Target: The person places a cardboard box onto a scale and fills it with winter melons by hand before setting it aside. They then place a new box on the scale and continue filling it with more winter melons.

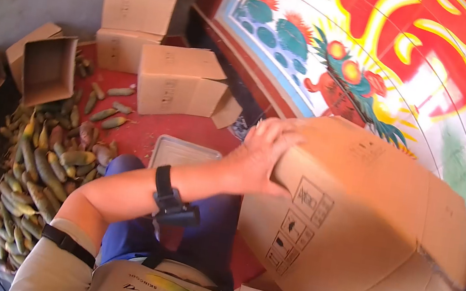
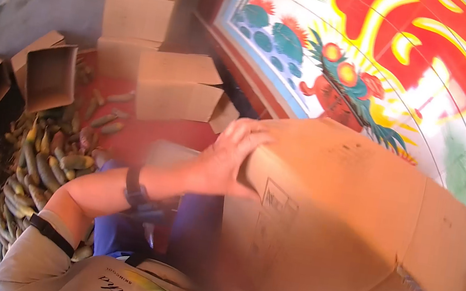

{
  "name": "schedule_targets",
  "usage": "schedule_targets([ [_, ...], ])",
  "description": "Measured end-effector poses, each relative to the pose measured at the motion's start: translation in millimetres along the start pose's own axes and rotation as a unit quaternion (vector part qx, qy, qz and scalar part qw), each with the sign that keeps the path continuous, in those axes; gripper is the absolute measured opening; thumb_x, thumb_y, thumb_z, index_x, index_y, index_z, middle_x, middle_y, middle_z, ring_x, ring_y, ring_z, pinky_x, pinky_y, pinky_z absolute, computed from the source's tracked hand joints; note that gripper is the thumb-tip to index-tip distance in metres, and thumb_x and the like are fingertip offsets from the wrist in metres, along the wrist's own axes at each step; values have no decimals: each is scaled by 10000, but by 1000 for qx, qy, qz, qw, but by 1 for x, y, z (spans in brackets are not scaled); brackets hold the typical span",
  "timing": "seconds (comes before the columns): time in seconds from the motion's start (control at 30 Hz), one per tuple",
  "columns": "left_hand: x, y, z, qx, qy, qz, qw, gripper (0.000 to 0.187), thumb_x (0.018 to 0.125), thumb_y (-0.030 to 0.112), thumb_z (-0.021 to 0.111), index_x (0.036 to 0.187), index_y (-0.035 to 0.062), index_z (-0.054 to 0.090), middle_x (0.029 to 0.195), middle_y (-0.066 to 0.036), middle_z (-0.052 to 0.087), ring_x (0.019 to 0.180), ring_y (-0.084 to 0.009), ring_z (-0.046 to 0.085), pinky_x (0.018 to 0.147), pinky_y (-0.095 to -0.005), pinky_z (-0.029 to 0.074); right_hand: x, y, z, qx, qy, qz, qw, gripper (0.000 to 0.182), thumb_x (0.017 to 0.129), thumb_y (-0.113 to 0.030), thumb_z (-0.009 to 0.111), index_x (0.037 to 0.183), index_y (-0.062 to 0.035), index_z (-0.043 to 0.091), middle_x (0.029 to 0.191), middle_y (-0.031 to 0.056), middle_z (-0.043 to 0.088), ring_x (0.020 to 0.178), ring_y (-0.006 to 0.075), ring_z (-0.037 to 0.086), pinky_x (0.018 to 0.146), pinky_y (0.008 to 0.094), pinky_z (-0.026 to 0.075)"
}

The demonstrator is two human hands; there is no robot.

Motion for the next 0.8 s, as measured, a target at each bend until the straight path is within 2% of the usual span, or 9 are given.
schedule_targets([
  [0.1, -4, -39, -34, 15, 29, -26, 999, 878, 503, 228, 843, 1247, 111, 390, 1225, -152, 382, 1160, -346, 345, 976, -430, 320, 92, -26, 112, 172, -42, 0, 984, 282, 858, -260, 555, 931, 11, 592, 876, 129, 589, 803, 243, 565, 724, 366, 456],
  [0.27, -21, -97, -89, -18, 47, -101, 994, 746, 604, 215, 797, 1231, 104, 409, 1200, -131, 415, 1151, -296, 365, 996, -407, 298, 197, -100, 247, 450, -124, 10, 884, 288, 858, -265, 555, 949, 6, 585, 897, 124, 587, 819, 239, 563, 733, 366, 455],
  [0.3, -31, -108, -101, -19, 60, -100, 993, 628, 720, 242, 722, 1242, 113, 397, 1184, -107, 427, 1158, -243, 365, 1003, -383, 283, 210, -113, 261, 486, -142, 14, 862, 289, 858, -266, 555, 953, 5, 584, 902, 124, 587, 823, 238, 562, 735, 366, 455],
  [0.33, -41, -118, -108, -12, 64, -105, 992, 628, 720, 242, 722, 1242, 113, 397, 1184, -107, 427, 1158, -243, 365, 1003, -383, 283, 224, -126, 276, 513, -162, 18, 843, 291, 858, -267, 555, 957, 5, 582, 906, 123, 586, 826, 238, 562, 737, 365, 455],
  [0.4, -70, -160, -118, -182, 91, -251, 946, 567, 776, 390, 639, 1220, 117, 417, 1169, -143, 440, 1134, -291, 388, 962, -371, 330, 247, -147, 298, 550, -196, 24, 811, 293, 859, -270, 555, 965, 3, 580, 914, 121, 585, 832, 236, 561, 741, 365, 455],
  [0.43, -79, -165, -122, -176, 86, -258, 946, 527, 852, 454, 508, 1241, 114, 402, 1180, -146, 440, 1137, -271, 389, 953, -362, 327, 258, -155, 309, 561, -210, 27, 800, 295, 859, -271, 555, 968, 2, 579, 919, 120, 585, 836, 235, 561, 743, 365, 454],
  [0.6, -134, -196, -122, -114, 78, -308, 941, 662, 887, 532, 389, 1356, 72, 306, 1318, -139, 379, 1220, -231, 336, 1014, -352, 285, 281, -176, 369, 587, -271, 54, 761, 303, 859, -276, 554, 987, -3, 572, 940, 115, 583, 852, 231, 559, 752, 364, 453],
  [0.67, -162, -213, -105, -241, 103, -379, 888, 632, 927, 538, 252, 1337, 63, 331, 1310, -109, 398, 1217, -212, 353, 1016, -345, 286, 283, -178, 391, 590, -288, 67, 751, 306, 859, -279, 554, 995, -4, 569, 948, 113, 582, 859, 230, 558, 756, 364, 453],
  [0.8, -216, -251, -65, -398, 146, -471, 773, 590, 938, 515, 242, 1295, 67, 381, 1262, -108, 447, 1173, -220, 414, 985, -356, 334, 281, -177, 432, 592, -316, 97, 735, 314, 860, -283, 554, 1010, -8, 564, 965, 110, 580, 872, 227, 556, 764, 363, 452],
])
Point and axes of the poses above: each hand's wrist, its own x-axis towards the middle knuckle, its own z-axis out of the palm, y = z × x, the point moved 9 cm from there along x, towards the middle knuckle
